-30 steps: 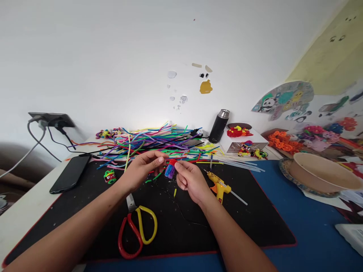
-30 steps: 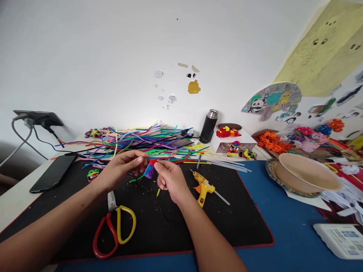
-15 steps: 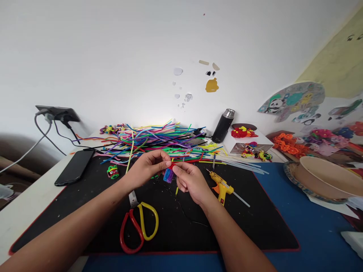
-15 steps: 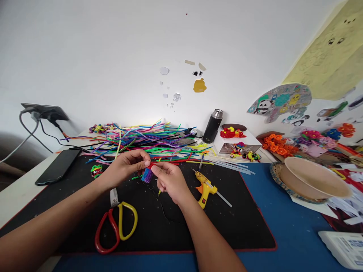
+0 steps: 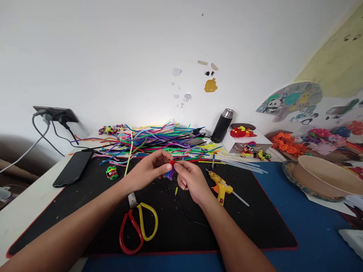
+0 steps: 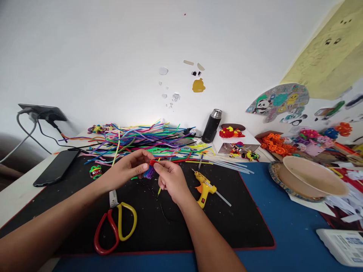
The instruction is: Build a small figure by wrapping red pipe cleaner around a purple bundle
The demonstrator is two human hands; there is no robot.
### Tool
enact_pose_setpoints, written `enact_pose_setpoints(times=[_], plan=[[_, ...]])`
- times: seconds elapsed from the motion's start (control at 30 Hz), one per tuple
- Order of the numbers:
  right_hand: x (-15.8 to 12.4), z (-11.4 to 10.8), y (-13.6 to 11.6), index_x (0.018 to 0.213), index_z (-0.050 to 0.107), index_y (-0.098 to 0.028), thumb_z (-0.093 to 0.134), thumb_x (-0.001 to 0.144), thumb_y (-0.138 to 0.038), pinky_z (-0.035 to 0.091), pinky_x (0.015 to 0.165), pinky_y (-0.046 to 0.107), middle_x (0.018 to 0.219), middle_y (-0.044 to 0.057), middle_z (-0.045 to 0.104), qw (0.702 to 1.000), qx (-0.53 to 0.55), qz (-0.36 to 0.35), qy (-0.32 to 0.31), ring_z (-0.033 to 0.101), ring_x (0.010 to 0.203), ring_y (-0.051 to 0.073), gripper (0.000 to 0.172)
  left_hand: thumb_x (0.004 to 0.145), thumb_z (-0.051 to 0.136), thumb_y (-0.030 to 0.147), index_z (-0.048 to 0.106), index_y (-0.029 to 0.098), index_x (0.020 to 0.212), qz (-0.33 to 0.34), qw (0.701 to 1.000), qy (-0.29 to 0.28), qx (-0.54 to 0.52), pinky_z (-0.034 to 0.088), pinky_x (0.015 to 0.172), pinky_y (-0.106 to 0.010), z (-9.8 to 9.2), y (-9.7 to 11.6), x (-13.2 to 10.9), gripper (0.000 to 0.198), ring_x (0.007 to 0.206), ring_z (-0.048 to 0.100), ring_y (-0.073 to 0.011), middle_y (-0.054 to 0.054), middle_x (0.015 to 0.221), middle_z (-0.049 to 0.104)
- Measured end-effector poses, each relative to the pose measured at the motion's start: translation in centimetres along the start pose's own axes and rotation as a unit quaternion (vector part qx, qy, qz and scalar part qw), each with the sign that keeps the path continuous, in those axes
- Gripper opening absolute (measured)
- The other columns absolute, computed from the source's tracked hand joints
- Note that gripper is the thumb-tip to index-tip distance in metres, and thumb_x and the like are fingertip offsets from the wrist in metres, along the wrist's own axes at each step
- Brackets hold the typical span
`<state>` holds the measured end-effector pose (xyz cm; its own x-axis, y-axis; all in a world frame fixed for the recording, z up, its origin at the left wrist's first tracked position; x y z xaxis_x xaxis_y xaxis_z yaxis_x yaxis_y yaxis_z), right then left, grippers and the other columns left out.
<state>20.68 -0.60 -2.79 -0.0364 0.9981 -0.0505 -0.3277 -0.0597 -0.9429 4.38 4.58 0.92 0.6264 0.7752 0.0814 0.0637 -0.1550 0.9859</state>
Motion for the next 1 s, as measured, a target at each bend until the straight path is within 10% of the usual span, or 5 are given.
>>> enact_pose_setpoints(times=[1.0], plan=[[0.1, -0.8, 0.9, 0.089, 0.074, -0.021, 0.062, 0.097, -0.054, 0.030, 0.047, 0.027, 0.048, -0.006, 0.045, 0.967, -0.235, -0.079, 0.058, 0.044, 0.043, 0.014, 0.036, 0.088, 0.068, 0.030, 0.063, 0.023, 0.114, 0.028, 0.968, 0.054, 0.245, 0.038, 0.060, -0.026, -0.4, -1.4, 0.2, 0.028, 0.065, 0.050, -0.0151, 0.006, 0.075, 0.054]])
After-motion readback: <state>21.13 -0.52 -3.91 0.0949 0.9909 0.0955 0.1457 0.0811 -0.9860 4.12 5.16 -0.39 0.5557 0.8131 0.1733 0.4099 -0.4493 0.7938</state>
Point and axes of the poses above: each hand's wrist, its own x-axis towards the middle knuckle, its own z-axis out of the palm, y = z × x, the point moved 3 cm from there along x, towards the middle knuckle
